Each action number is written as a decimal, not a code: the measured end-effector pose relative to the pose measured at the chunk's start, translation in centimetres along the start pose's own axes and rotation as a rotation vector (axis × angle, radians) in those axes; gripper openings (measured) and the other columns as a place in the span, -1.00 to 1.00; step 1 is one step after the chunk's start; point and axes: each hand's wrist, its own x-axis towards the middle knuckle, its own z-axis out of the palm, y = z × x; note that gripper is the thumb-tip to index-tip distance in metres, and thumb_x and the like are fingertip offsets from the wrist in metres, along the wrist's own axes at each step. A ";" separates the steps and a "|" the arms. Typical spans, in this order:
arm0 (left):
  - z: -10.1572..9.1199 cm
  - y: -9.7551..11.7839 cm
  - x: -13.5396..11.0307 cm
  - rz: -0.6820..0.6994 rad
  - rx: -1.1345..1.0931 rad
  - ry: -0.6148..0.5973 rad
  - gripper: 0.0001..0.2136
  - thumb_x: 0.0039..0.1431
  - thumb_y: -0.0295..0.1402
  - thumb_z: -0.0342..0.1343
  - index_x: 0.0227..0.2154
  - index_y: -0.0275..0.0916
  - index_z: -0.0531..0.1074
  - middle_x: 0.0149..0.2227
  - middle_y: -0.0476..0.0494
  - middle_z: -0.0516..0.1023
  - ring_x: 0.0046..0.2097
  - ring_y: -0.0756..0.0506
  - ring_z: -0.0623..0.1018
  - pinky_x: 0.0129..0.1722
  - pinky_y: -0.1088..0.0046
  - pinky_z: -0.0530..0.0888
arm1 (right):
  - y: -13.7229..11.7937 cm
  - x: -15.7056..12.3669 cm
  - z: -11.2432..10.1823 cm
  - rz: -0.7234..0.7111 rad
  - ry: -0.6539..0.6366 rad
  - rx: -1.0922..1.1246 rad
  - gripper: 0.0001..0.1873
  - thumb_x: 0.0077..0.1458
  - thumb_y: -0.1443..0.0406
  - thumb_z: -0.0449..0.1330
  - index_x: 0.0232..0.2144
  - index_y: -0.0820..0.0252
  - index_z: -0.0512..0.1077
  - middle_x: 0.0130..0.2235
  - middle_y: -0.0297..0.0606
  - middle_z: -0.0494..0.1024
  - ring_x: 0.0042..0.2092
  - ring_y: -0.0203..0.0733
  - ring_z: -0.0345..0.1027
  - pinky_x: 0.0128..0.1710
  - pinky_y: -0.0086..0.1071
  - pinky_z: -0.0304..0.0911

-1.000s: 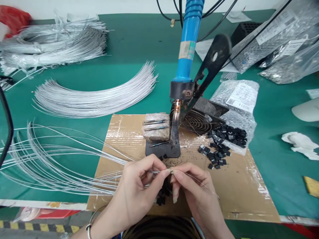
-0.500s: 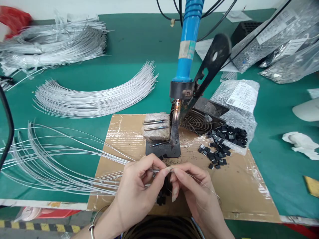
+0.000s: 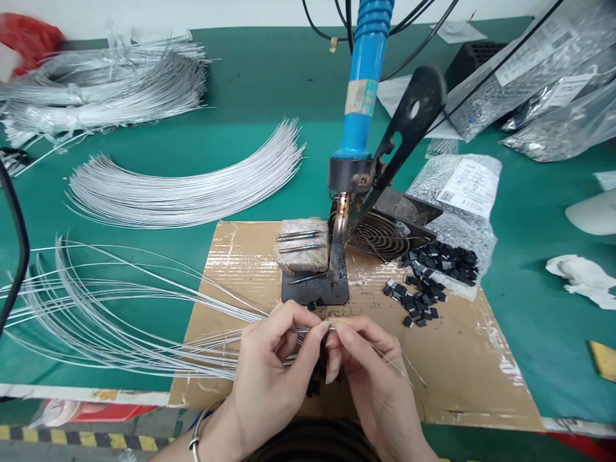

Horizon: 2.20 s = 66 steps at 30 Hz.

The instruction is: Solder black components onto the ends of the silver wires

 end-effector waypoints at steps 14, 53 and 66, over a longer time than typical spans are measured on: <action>-0.1 0.3 0.2 -0.069 -0.174 -0.086 -0.76 0.36 -0.24 0.17 -0.41 -0.24 0.46 -0.52 -0.02 0.49 -0.52 0.03 0.31 -0.53 0.52 0.22 | -0.8 -0.6 -1.0 -0.240 0.016 -0.286 -0.78 0.34 0.18 0.26 -0.16 0.05 0.71 -0.35 -0.28 0.57 -0.43 -0.29 0.45 -0.38 -0.39 0.36; 0.1 -0.5 0.0 0.364 0.116 0.072 -0.84 0.31 -0.56 0.21 -0.25 -0.13 0.54 -0.40 0.06 0.59 -0.43 0.04 0.46 -0.41 0.51 0.42 | -0.5 -0.6 -0.9 -0.110 0.067 -0.235 -0.89 0.17 0.20 0.43 -0.27 0.06 0.72 -0.43 -0.37 0.59 -0.52 -0.39 0.44 -0.46 -0.51 0.44; 0.1 -0.6 -0.1 0.413 0.145 0.077 -0.79 0.28 -0.60 0.23 -0.22 -0.10 0.53 -0.38 0.08 0.61 -0.42 0.03 0.49 -0.33 0.40 0.40 | -0.1 -0.5 -1.4 -0.121 -0.007 -0.226 -0.92 0.21 0.23 0.40 -0.27 0.07 0.71 -0.43 -0.36 0.60 -0.52 -0.38 0.46 -0.48 -0.51 0.46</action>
